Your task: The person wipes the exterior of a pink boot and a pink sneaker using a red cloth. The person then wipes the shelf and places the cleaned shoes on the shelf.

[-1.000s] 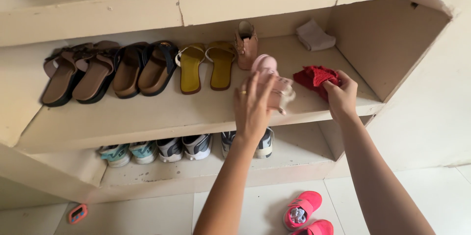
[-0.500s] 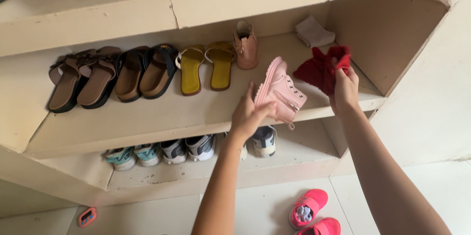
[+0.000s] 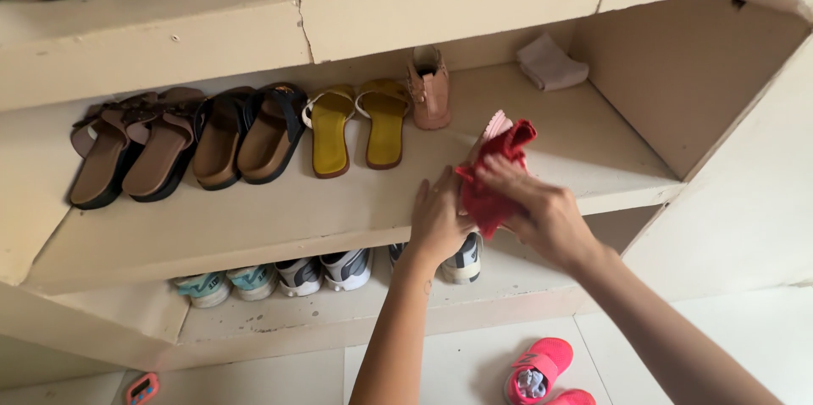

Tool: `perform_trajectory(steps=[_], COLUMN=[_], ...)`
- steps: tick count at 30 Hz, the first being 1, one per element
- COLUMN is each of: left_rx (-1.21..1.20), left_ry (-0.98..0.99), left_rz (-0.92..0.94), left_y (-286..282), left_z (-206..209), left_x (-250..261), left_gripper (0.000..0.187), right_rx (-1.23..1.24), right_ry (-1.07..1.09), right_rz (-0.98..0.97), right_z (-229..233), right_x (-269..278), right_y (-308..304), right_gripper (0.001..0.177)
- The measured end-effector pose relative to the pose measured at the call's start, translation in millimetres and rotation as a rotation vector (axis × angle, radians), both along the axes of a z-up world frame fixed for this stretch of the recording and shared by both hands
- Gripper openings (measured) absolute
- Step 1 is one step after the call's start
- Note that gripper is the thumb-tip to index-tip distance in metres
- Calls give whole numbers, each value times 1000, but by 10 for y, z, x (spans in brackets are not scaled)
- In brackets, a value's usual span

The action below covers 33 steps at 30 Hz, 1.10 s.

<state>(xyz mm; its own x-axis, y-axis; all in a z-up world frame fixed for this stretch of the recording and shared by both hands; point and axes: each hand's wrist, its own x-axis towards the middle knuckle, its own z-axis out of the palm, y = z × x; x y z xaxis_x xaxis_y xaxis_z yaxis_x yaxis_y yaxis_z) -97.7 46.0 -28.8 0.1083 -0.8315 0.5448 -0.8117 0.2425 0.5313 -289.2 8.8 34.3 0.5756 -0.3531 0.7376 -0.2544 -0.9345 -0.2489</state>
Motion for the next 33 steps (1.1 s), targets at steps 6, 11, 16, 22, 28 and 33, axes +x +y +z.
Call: perform_trajectory(steps=[6, 11, 16, 22, 28, 33], left_rx=[-1, 77, 54, 34, 14, 72], left_ry=[73, 86, 69, 90, 107, 222], left_rz=[-17, 14, 41, 30, 2, 34], left_y=[23, 101, 96, 100, 138, 147], left_z=[76, 209, 234, 211, 254, 310], left_x=[-44, -113, -125, -116, -114, -99], left_gripper=[83, 78, 76, 72, 70, 78], right_rx=[110, 63, 106, 250, 797, 330], right_ry=[-126, -184, -98, -275, -274, -201], right_rz=[-122, -232, -285, -402, -482, -460], right_z=[209, 225, 66, 1, 86, 144], right_x=[367, 399, 193, 465, 506, 484], right_y=[-704, -459, -284, -846, -1249, -1035], right_gripper=[63, 60, 62, 50, 30, 34])
